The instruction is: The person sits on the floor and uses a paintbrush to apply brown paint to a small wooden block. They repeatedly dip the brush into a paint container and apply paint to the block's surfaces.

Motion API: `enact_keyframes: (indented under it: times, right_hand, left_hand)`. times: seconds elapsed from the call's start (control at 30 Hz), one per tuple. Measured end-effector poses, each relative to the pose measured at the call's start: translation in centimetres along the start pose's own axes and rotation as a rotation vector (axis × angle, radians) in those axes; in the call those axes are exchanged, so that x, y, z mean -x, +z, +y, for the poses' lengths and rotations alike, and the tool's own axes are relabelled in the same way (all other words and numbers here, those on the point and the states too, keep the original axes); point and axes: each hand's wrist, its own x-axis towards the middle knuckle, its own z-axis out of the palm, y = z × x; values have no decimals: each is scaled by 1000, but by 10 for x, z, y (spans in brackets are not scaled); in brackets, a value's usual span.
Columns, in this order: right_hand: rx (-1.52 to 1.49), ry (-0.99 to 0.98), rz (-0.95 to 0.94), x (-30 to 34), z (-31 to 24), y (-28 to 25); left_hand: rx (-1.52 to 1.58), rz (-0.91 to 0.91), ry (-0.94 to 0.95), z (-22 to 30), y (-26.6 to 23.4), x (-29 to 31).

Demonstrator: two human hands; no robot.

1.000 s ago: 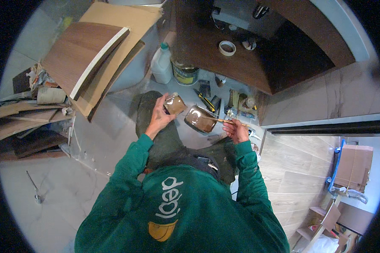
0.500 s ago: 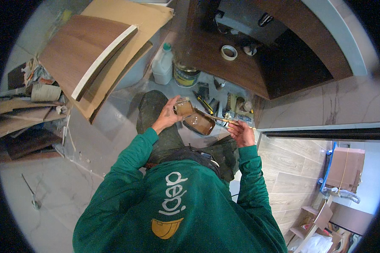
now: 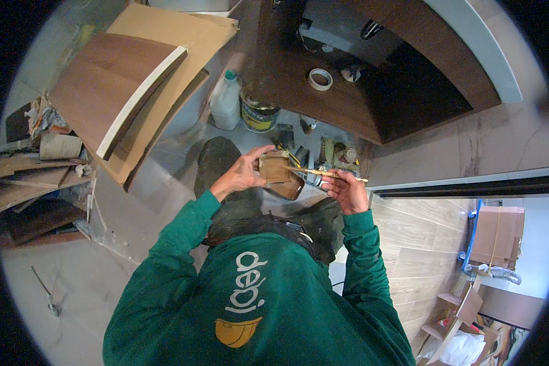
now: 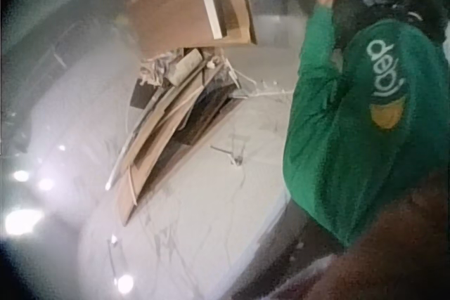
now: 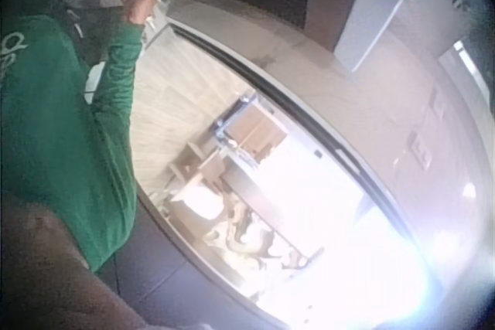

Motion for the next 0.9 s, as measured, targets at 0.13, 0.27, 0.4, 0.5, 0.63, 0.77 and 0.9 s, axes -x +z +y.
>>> enact_keyframes:
  times: [0.13,0.27,0.4,0.5,0.63,0.77,0.9]
  right_hand:
    - [36,-99,-21,5,-5,0]
    - [86,-169,-53,9,-14,-7]
    - [116,-222,-45,11,-20,-7]
    - [129,-241,-38,12,-26,-6]
    - [99,-278,1,14,-32,-5]
    - [26,-302,-98,12,-20,6]
    - [-29,-252,-136,12,-12,4]
  left_hand:
    - [44,-16,63,15,-2,-4]
    - [65,-24,0,20,-6,-6]
    - [105,-23,-32,22,-8,-7]
    - [156,2,-9,21,-8,-7]
    - [165,27,17,22,-10,-5]
    - [187,11,2,27,-8,-6]
    - [235,4,-5,34,-7,-8]
